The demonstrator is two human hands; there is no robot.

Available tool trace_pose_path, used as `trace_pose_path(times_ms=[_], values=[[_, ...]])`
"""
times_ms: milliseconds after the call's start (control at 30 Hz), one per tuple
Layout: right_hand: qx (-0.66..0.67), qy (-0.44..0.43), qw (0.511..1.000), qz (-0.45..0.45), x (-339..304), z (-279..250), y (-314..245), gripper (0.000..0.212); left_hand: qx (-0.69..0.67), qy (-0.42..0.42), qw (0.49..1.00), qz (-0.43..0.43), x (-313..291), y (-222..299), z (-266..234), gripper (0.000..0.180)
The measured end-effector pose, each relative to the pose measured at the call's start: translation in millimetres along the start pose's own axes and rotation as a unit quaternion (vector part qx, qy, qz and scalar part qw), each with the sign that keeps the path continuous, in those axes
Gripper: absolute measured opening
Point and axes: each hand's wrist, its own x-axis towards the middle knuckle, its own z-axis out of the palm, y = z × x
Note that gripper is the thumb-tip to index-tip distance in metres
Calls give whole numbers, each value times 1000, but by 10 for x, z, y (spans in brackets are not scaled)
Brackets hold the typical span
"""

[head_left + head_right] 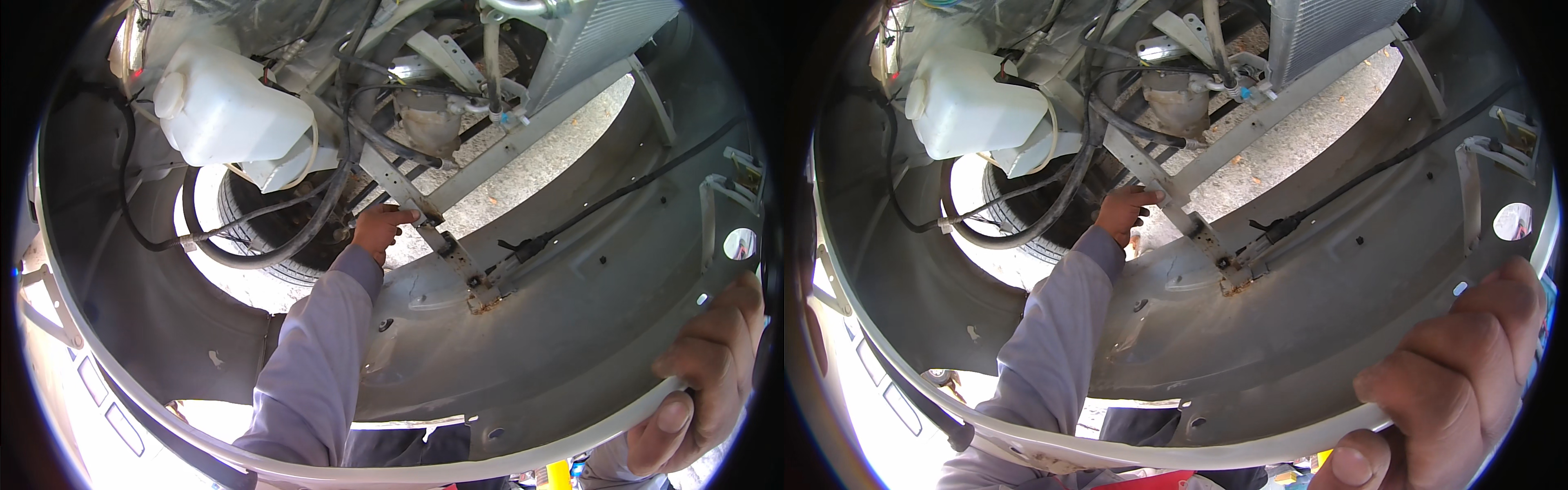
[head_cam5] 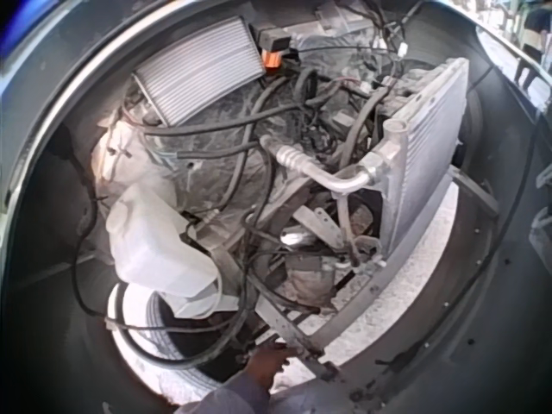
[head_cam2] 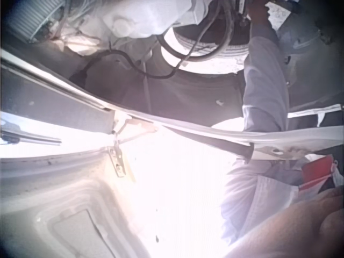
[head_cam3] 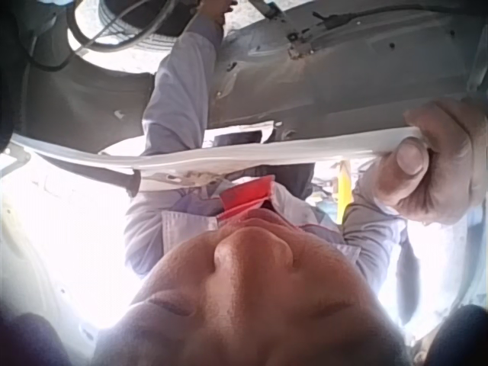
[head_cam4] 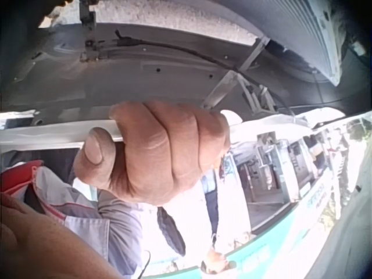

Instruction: The person places a small metal piece into the front bumper area of a white car with the hood open, then uses a welding torch to weld the bumper frame. The person holds the torch with one hand and stabilizes the bumper with the other while welding along the edge.

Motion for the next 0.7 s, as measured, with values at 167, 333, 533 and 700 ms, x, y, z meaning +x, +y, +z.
trace_pose_path(times_ms=[167,333,533,700], values=[[-1,-3,1000,-1,1,-9,4,39,-26,98,994,43,-90,-34,144,53],[7,-7,1000,-12,2,-12,25,40,-93,105,989,52,-172,-62,239,45],[7,3,1000,-11,-13,5,25,40,-92,116,987,64,-225,-49,276,46],[14,4,1000,-17,-13,13,38,39,-81,106,989,69,-212,-64,246,50]])
